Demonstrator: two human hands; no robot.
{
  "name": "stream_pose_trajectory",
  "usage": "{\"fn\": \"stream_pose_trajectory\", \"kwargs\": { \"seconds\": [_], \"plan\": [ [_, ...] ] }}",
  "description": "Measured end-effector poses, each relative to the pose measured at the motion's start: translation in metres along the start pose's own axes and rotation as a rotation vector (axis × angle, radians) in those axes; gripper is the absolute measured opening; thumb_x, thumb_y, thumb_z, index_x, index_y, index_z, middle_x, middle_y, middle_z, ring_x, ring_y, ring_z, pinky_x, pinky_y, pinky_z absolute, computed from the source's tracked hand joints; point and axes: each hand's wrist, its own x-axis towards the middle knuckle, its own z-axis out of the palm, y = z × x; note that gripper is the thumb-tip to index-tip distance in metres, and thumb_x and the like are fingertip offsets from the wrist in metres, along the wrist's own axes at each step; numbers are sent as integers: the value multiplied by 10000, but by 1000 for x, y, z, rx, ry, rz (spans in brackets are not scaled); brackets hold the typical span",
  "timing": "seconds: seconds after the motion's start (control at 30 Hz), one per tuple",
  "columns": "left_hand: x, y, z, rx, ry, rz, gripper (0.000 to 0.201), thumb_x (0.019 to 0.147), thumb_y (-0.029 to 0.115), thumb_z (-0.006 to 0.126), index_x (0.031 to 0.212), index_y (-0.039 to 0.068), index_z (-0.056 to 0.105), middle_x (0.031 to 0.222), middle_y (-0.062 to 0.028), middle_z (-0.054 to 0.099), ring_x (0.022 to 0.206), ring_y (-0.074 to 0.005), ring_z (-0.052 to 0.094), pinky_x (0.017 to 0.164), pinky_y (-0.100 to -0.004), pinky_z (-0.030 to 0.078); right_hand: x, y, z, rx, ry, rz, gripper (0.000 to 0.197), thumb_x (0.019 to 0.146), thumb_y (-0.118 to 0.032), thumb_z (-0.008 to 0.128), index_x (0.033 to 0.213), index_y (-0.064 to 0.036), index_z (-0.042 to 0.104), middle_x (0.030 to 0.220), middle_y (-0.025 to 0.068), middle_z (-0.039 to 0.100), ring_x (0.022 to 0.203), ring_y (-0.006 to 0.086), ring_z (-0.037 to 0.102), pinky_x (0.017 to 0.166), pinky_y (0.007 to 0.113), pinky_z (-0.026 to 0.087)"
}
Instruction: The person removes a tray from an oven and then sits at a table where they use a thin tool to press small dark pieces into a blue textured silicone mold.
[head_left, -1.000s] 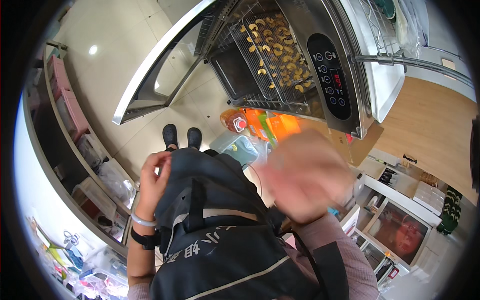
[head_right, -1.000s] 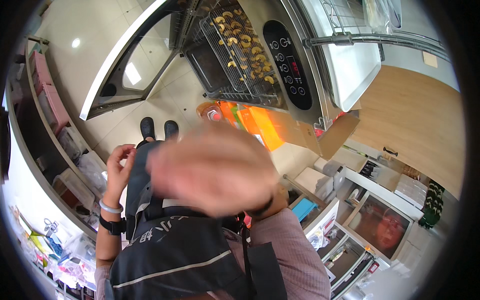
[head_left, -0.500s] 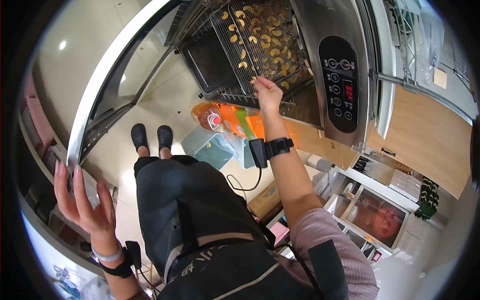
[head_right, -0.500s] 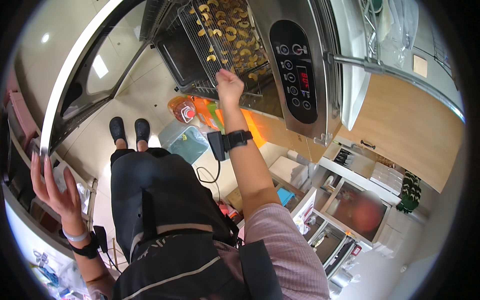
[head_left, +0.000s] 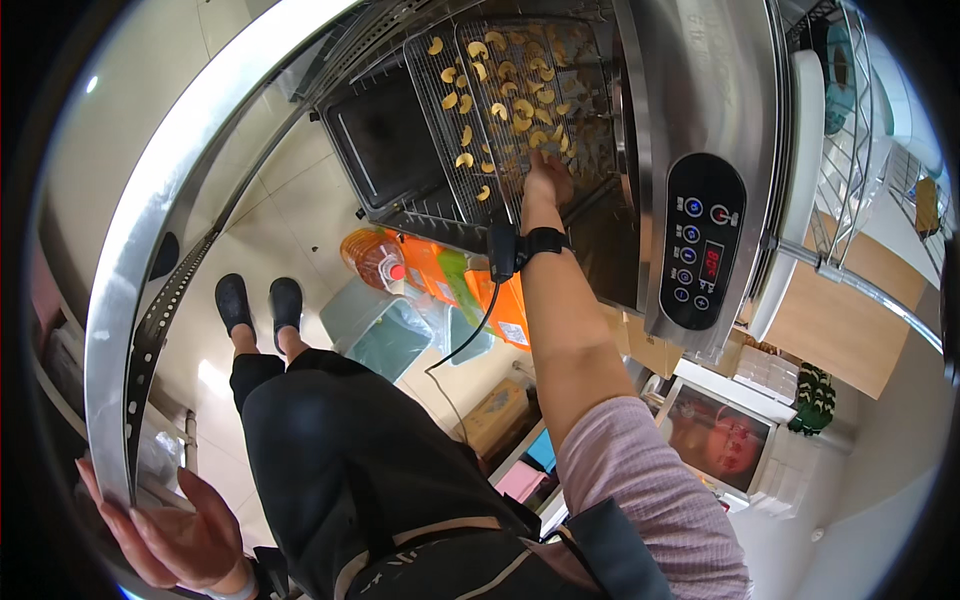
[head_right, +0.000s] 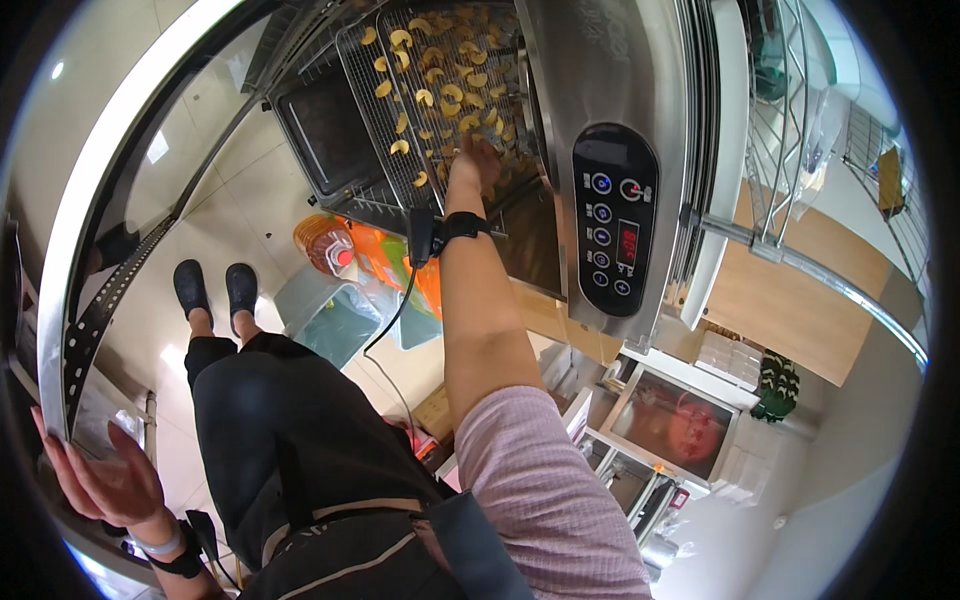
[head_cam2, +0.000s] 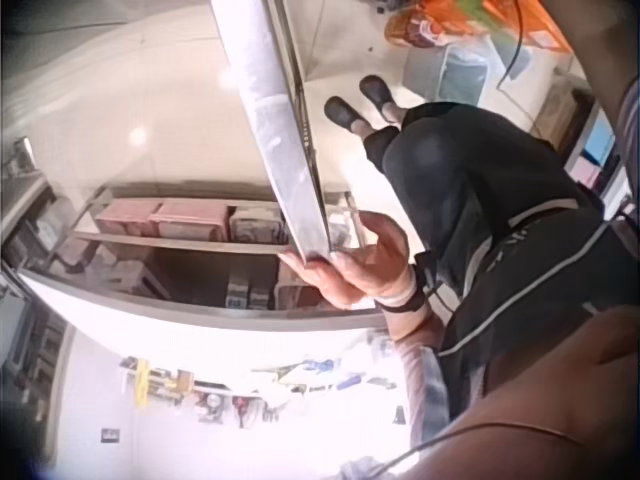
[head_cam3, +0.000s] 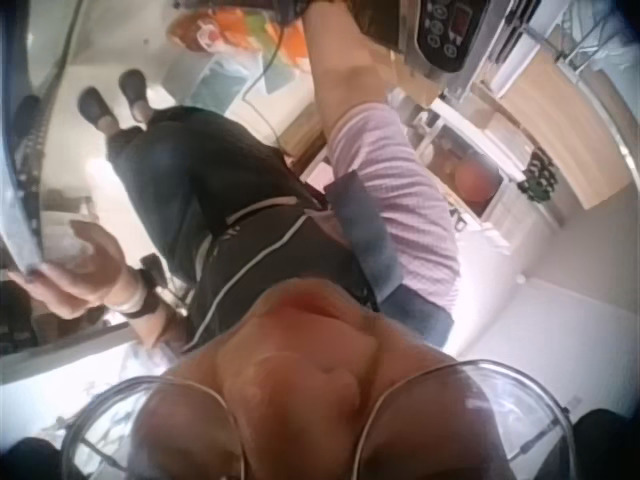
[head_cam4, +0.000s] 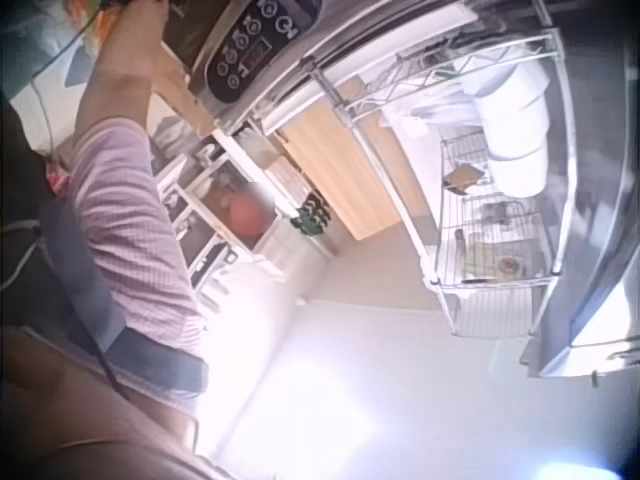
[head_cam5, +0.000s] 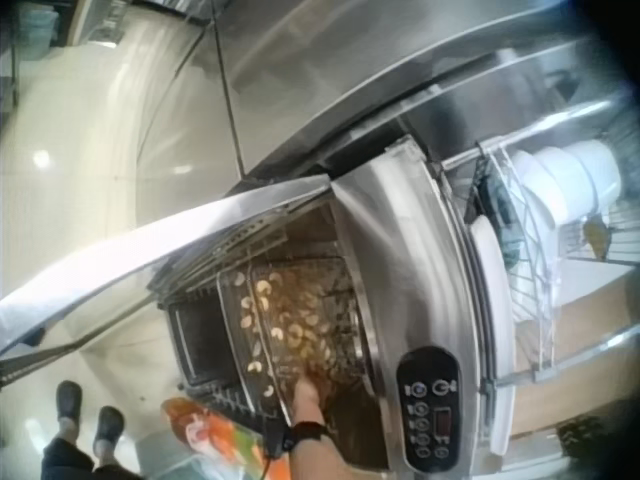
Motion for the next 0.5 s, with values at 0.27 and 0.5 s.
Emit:
{"fn": "stream_pose_trajectory", "kwargs": {
  "seconds": [0.27,0.5],
  "plan": [
    [0,-10,2,-18,-7,-11,679,816,-109,647,1407,3,331,1455,-170,283,1160,-530,515,939,-637,467,26,20,19,755,20,-46,219,979,-76,439,1101,51,570,941,175,572,983,293,512,1103,547,286],
    [7,-6,4,-66,13,37,733,803,-124,652,1432,47,317,1474,-156,270,1135,-527,536,917,-622,490,48,48,-2,484,-59,-199,325,912,-10,557,1236,-28,548,990,154,589,761,219,579,674,396,500]
  ]
}}
